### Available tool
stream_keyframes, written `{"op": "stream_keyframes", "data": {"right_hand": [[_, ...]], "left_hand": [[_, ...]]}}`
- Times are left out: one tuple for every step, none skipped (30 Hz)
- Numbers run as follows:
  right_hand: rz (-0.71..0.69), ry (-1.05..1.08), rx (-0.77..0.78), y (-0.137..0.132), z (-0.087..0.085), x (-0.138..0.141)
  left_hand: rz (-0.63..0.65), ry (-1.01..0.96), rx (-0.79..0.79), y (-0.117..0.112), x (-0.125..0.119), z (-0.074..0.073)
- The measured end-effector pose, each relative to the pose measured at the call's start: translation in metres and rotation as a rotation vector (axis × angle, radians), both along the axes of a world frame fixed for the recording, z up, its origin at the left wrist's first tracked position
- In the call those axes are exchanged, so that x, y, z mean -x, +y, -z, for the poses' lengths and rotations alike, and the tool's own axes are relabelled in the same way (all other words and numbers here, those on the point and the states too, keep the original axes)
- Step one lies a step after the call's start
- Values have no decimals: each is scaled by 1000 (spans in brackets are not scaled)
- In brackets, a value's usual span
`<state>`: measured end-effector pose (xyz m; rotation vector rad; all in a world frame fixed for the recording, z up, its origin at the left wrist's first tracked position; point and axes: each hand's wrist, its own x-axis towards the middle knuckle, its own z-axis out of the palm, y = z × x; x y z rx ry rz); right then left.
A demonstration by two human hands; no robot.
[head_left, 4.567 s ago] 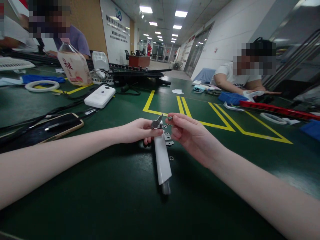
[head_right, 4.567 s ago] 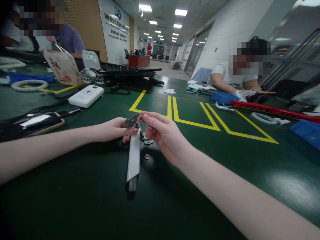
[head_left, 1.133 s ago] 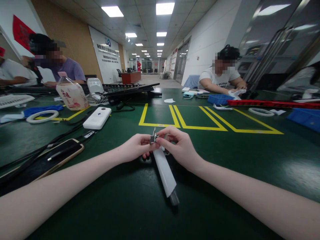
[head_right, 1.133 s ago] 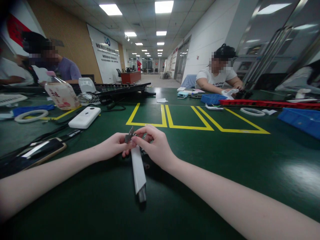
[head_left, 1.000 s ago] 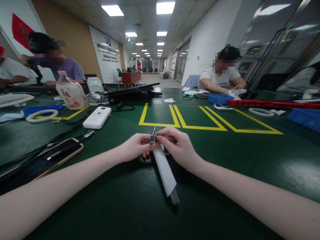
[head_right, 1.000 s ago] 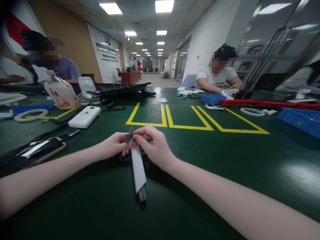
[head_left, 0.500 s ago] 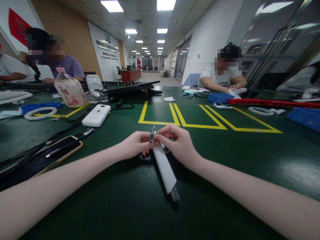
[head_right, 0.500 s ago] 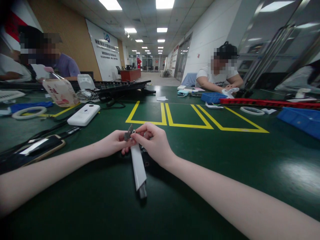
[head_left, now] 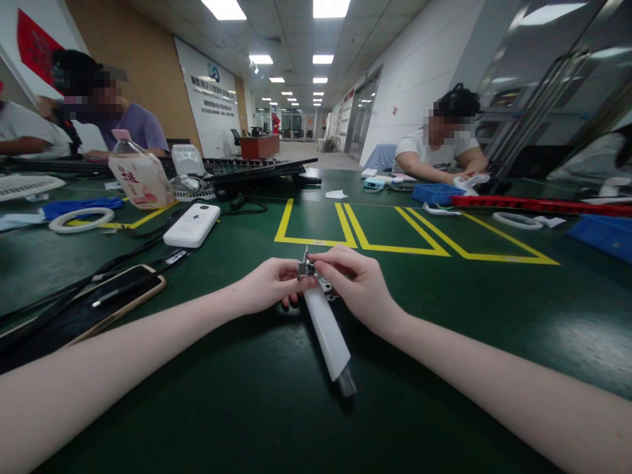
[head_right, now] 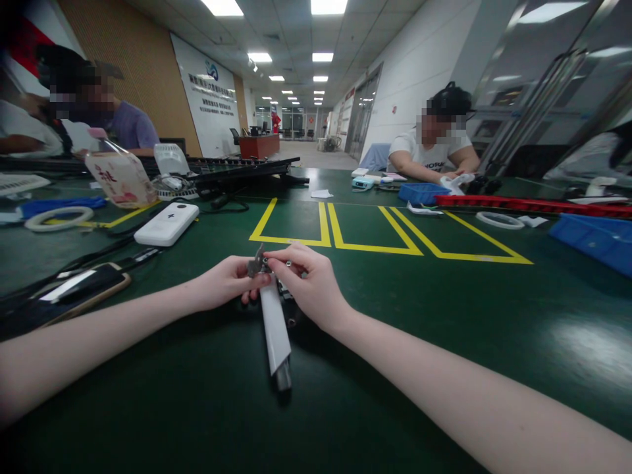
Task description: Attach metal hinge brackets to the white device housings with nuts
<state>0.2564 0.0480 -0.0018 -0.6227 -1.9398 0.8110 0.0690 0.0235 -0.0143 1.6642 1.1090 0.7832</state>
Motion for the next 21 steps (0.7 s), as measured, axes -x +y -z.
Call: {"op": "stream_keyframes", "data": {"right_hand": [[3,0,9,0,0,0],[5,-2,29,0,1,1],[4,-4,55,0,2,2],[-3,-4,83,0,2,2],[-12,-1,110,0,3,3],[-21,2,132,0,4,3],[-26,5,150,0,4,3],[-23,8,163,-1,4,2],[-12,11,174,-1,4,0],[11,12,183,-2,2,-3],[41,6,189,-3,1,-7],[76,-10,189,-5,-1,-12],[110,-40,178,-7,-3,-17],[135,-87,160,-10,-5,-22],[149,-152,136,-14,-7,-27],[152,-234,113,-18,-10,-30],[146,-334,95,-24,-12,-32],[139,-442,79,-30,-13,-33],[135,-551,68,-36,-15,-33],[140,-649,62,-42,-16,-32],[147,-726,66,-48,-17,-30]], "left_hand": [[0,2,0,0,0,0],[2,2,0,0,0,0],[6,2,1,0,0,0],[10,0,1,1,1,0],[13,-1,0,1,1,1],[14,-3,-3,1,1,1],[14,-4,-5,1,1,1],[10,-5,-8,1,1,1],[4,-10,-10,1,1,2],[-1,-17,-10,1,1,2],[-8,-26,-10,0,0,2],[-17,-38,-11,0,0,2],[-27,-51,-13,-1,0,2],[-39,-64,-17,-2,0,1],[-51,-77,-22,-2,0,1],[-62,-91,-28,-3,0,1],[-73,-107,-35,-3,0,1],[-84,-124,-43,-3,1,0],[-97,-139,-54,-4,1,0],[-113,-150,-67,-4,2,0],[-129,-156,-80,-4,2,0]]}}
